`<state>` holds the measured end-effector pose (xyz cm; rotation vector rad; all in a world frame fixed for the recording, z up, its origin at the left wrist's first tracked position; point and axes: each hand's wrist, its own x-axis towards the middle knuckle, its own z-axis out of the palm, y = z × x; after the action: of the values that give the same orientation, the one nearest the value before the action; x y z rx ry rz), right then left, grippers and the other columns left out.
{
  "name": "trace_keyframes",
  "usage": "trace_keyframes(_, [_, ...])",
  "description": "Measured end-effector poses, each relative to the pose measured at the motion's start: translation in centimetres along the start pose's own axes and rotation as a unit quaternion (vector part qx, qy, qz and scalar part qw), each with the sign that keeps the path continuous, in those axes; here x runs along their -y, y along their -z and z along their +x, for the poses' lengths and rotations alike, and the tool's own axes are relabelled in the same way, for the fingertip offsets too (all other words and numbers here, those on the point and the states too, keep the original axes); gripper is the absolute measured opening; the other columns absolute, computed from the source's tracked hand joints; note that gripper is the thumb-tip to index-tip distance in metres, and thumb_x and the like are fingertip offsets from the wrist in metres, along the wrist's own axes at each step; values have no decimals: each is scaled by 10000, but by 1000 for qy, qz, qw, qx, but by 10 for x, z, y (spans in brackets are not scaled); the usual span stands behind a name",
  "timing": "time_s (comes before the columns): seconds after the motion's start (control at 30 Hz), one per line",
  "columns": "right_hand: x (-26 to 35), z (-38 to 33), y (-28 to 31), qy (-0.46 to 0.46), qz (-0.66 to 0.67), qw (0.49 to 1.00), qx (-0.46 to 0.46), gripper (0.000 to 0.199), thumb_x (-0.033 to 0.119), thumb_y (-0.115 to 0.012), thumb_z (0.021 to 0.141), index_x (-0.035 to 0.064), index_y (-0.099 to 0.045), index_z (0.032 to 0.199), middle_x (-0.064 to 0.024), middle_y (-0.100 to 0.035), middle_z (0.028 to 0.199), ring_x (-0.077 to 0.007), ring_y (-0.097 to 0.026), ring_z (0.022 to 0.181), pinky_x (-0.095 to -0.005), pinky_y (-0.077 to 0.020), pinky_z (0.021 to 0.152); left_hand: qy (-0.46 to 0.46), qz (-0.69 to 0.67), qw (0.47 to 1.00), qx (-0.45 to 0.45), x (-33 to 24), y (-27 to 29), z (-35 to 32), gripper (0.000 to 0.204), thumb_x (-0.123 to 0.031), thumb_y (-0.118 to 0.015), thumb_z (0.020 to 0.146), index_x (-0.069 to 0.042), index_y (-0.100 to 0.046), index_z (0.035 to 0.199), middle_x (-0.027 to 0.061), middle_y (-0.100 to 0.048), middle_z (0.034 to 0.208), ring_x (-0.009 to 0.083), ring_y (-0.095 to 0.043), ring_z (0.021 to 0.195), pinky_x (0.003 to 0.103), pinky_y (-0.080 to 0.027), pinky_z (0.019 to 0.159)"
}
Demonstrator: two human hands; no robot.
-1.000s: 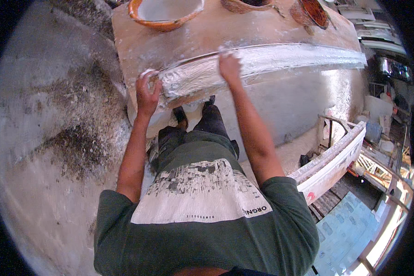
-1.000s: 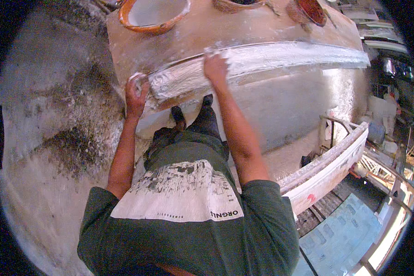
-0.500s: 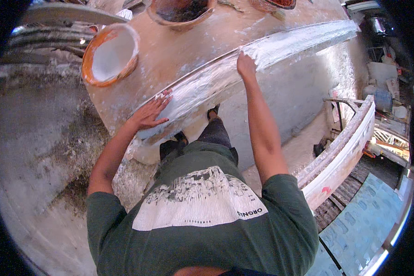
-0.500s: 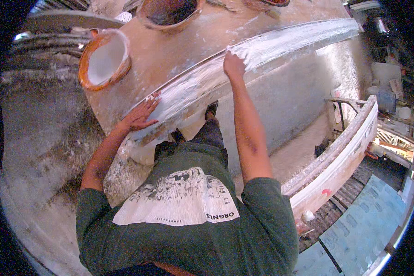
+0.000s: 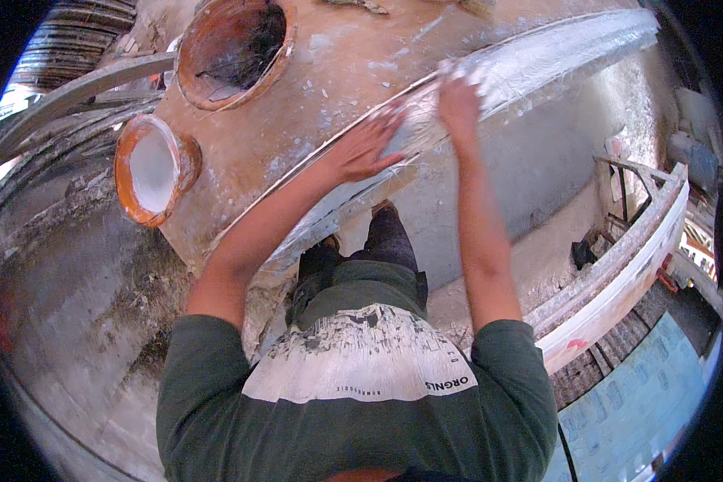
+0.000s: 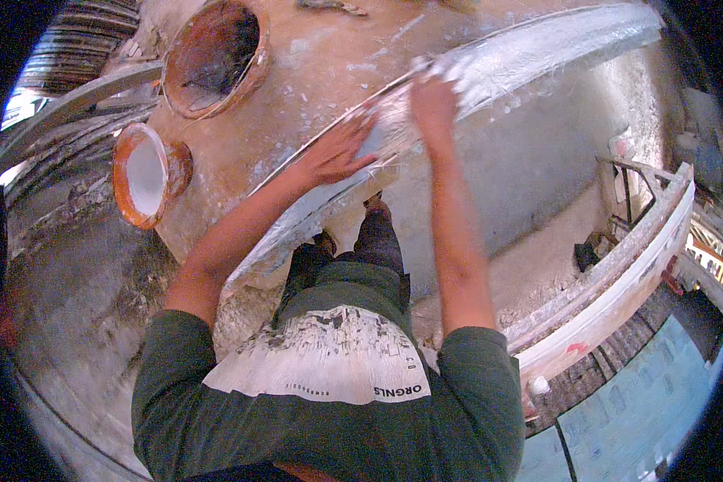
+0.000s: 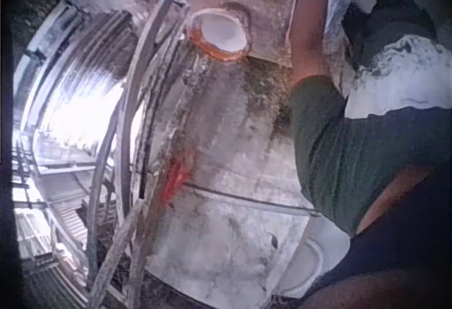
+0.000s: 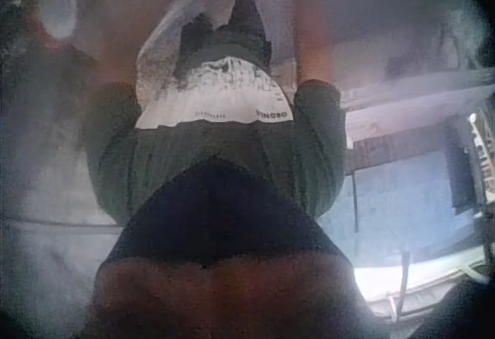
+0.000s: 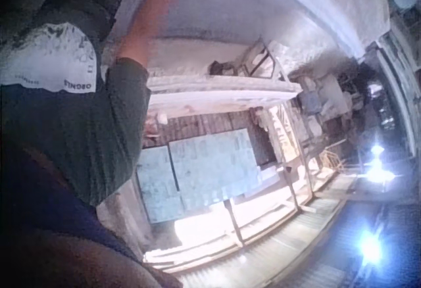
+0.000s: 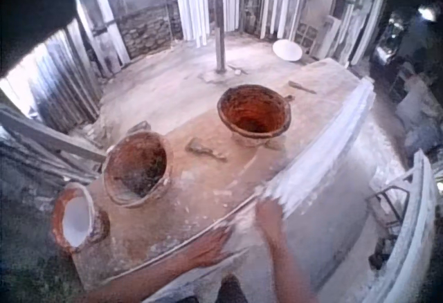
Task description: The person applies a white paste-like filler to a long curved wooden mold using a cloth and hands, smoothing the surface along the length of the piece. The person repeatedly wipes and spreads the filler to even out the coating.
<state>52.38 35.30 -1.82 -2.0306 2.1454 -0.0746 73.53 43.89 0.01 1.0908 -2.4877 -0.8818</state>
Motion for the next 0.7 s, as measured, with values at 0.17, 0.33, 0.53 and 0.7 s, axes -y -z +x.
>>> trace_keyframes(0.17, [-65,62,23,-212,106,969,-71,593,446,-337,905,-88,-575,1011,-295,-567,1056,-429,-549,1008,-503,-426,872,-35,43,998,12,-6,-24,84,737,-523,-331,905,-34,-124,1417,193,-111,1472,323,-192,1346,384,-168,1103])
trace_keyframes(0.33, [-2,17,19,-181,48,982,-5,687,538,-346,877,-91,-567,1040,-306,-544,1100,-432,-523,1057,-514,-403,902,-117,28,992,32,5,-16,28,692,-493,-340,917,-58,-140,1416,147,-104,1484,325,-189,1345,400,-205,1095])
trace_keyframes(0.53, [119,-88,1,-92,18,995,38,697,572,-363,860,-64,-589,1034,-290,-559,1084,-413,-550,1019,-512,-426,865,-72,17,990,117,15,30,-164,701,-444,-408,902,-66,-127,1421,143,-100,1486,334,-178,1349,412,-197,1098])
trace_keyframes(0.7, [215,-194,-10,-14,34,995,87,680,571,-357,865,-43,-617,997,-285,-576,1042,-416,-560,991,-521,-429,851,14,6,993,116,6,52,-329,688,-404,-451,890,-84,-153,1422,118,-118,1489,318,-202,1344,407,-224,1087])
